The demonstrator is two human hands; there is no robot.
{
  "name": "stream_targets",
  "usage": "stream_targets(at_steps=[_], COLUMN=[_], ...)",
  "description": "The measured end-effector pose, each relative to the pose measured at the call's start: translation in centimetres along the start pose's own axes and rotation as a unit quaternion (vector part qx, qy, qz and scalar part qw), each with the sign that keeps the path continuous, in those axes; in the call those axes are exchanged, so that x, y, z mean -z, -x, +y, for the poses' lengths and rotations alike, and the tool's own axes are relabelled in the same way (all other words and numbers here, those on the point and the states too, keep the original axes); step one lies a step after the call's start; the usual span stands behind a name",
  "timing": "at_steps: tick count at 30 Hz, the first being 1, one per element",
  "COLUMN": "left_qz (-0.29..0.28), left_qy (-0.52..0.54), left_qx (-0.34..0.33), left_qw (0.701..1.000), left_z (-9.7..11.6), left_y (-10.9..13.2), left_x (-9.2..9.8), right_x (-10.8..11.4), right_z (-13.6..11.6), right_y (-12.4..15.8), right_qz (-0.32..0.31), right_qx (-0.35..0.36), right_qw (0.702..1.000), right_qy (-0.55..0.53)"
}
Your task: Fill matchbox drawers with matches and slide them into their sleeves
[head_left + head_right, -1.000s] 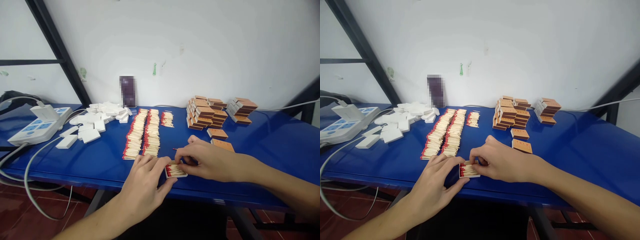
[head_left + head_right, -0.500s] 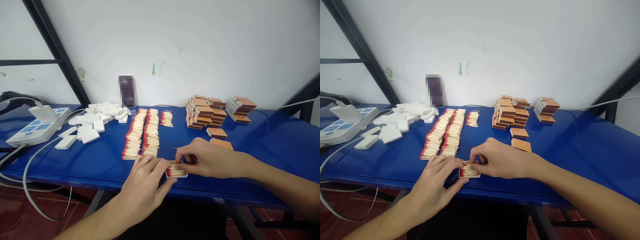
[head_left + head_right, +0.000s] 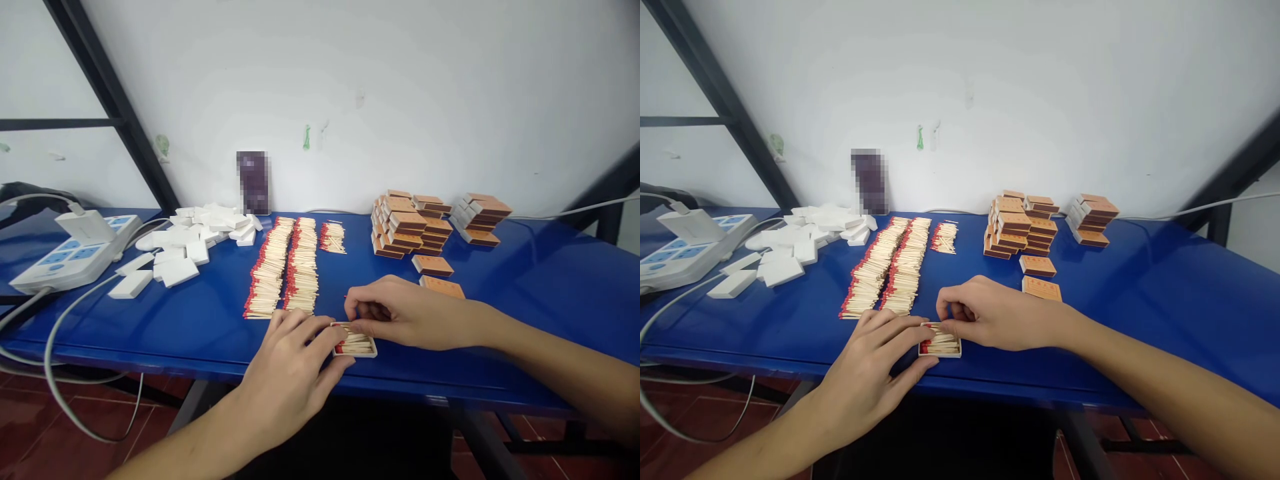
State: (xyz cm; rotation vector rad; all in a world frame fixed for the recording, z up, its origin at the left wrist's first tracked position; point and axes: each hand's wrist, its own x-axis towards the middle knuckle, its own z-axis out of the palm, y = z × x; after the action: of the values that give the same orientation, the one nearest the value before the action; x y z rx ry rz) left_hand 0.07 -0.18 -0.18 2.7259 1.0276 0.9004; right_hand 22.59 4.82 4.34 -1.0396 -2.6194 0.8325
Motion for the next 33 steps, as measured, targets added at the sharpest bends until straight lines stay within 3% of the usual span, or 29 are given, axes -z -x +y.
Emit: stream_targets(at_steps=[9, 14, 18, 23, 26, 33], left_qz=[0.042, 0.038, 0.044, 0.059, 0.068, 0.057], left_qy=[0.034, 0.033, 0.030, 0.042, 0.039, 0.069], left_qx=[0.036, 0.003, 0.026, 0.077, 0.074, 0.063], left_qw=[0.998, 0.999, 0.998, 0.994, 0.994, 0.994], left_z=[-0.2, -0.2, -0.3, -0.3, -0.3, -0.1], left_y=[0.1, 0.0, 0.3, 0.4, 0.2, 0.0], left_x=[-0.4, -0.4, -0.4, -0.8, -0.8, -0.3], right_x=[0.3, 0.3, 0.3, 0.4, 0.5, -0.1], right_z=[0.1, 1.2, 2.3, 1.7, 0.4, -1.3], right_y=[-0.2, -0.4, -0.3, 0.0, 0.2, 0.4], right_qz=[0.009, 0.098, 0.091, 0.069, 0.072, 0.000], right_qx=[-0.007, -0.032, -0.055, -0.039, -0.018, 0.046], right_qw=[1.000, 0.984, 0.973, 0.981, 0.990, 0.999], right_qy=[0.014, 0.146, 0.203, 0.177, 0.123, 0.013])
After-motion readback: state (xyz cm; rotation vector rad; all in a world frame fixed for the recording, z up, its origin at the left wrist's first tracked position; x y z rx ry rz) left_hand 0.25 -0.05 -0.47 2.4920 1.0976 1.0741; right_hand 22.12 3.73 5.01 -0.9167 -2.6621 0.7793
